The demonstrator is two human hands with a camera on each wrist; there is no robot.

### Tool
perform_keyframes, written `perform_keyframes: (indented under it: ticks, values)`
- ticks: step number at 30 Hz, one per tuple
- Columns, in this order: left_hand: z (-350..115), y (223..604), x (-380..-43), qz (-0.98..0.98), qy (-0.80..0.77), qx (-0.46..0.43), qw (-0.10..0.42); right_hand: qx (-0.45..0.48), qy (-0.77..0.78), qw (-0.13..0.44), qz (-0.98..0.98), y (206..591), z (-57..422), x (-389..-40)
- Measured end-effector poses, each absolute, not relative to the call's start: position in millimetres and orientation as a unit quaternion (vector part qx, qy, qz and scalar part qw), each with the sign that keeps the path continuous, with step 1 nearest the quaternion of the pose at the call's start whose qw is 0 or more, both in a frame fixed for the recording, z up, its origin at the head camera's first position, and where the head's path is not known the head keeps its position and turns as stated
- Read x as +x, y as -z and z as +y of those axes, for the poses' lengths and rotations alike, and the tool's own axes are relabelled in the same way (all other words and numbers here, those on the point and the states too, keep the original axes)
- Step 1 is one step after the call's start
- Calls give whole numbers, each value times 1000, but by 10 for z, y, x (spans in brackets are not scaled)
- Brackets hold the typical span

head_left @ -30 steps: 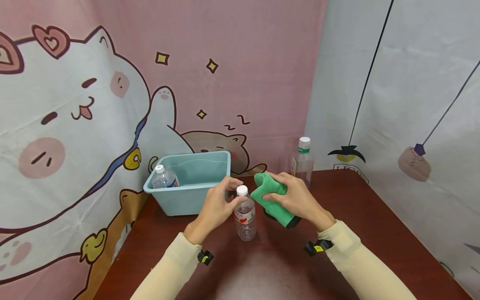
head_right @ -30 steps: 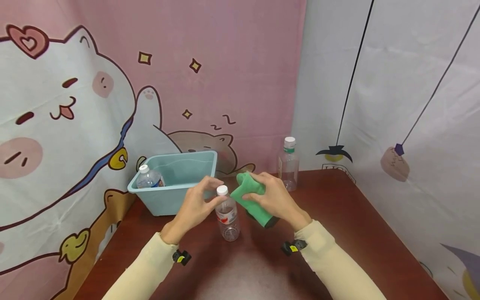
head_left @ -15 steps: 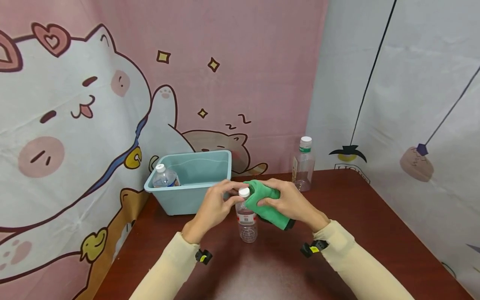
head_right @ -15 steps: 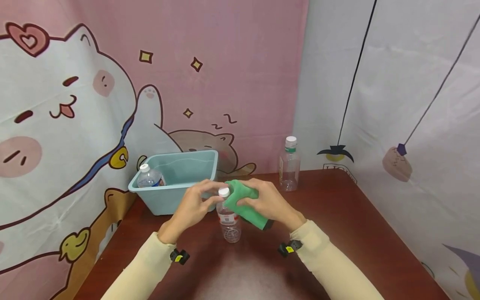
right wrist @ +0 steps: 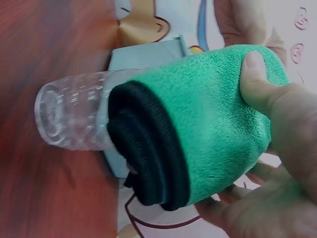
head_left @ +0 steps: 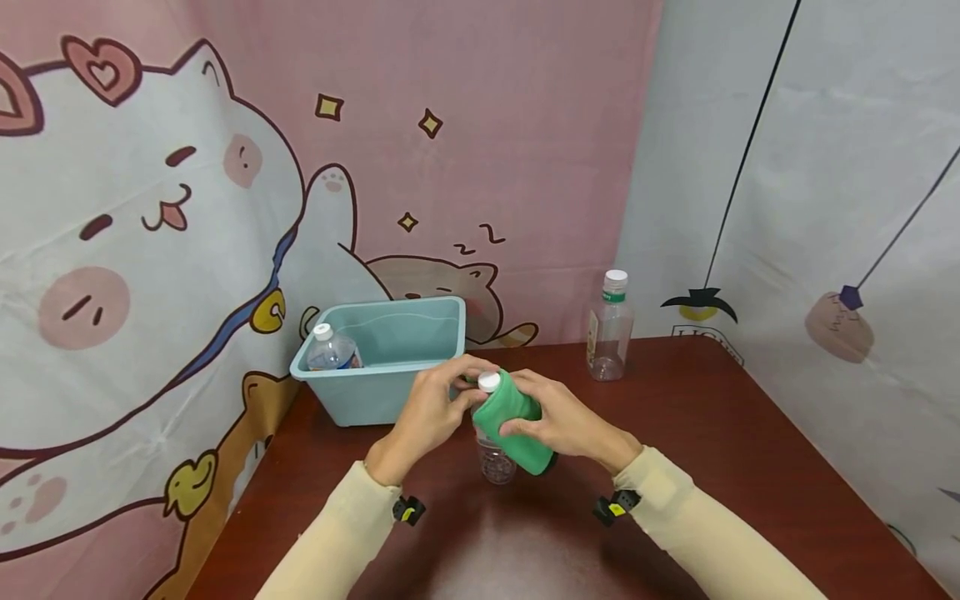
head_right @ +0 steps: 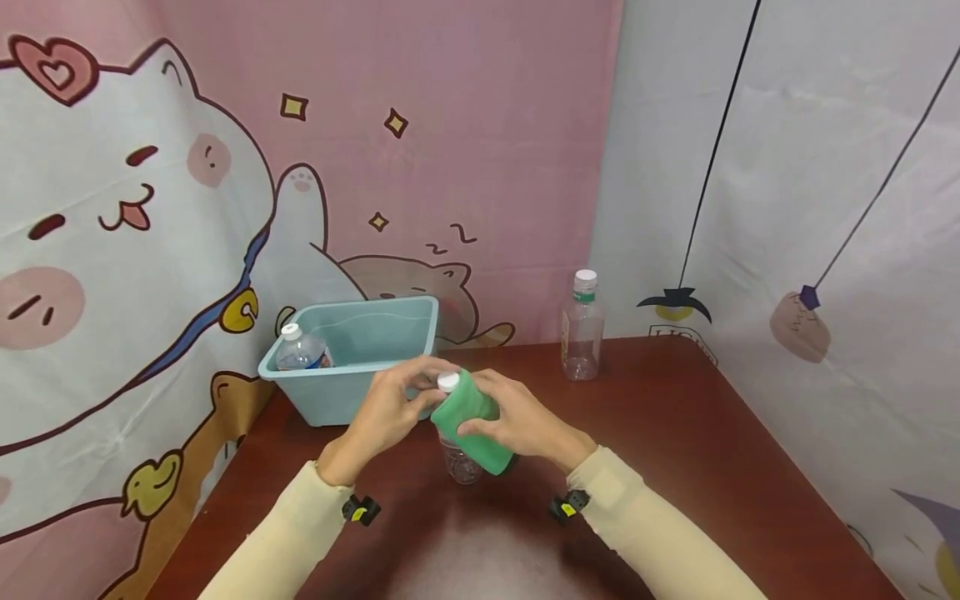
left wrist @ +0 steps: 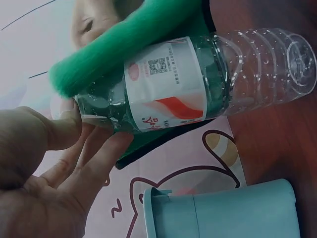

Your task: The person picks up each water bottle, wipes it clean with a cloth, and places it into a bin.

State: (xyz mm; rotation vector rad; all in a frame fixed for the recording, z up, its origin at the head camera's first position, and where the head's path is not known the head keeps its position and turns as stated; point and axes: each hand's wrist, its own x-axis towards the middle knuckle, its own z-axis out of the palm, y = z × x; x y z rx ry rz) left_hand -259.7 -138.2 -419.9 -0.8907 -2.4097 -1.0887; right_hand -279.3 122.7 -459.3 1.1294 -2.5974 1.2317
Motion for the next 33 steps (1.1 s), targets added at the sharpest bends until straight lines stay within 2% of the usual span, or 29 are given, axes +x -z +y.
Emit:
perform_keyframes:
  ticks: [8,19,33]
  values:
    - [-1385,4166,-2593,-859,378,-310,156,365,-347,80,-860,4718,1271,-2796]
    - [-1401,4137,-2579,-859,368,-322,150,361,-272,39,-891,5043,1261,-2796]
    - [-1422,4108,-2545,-865,362,-312,150,385,-218,40,-896,5285,1165,-2824]
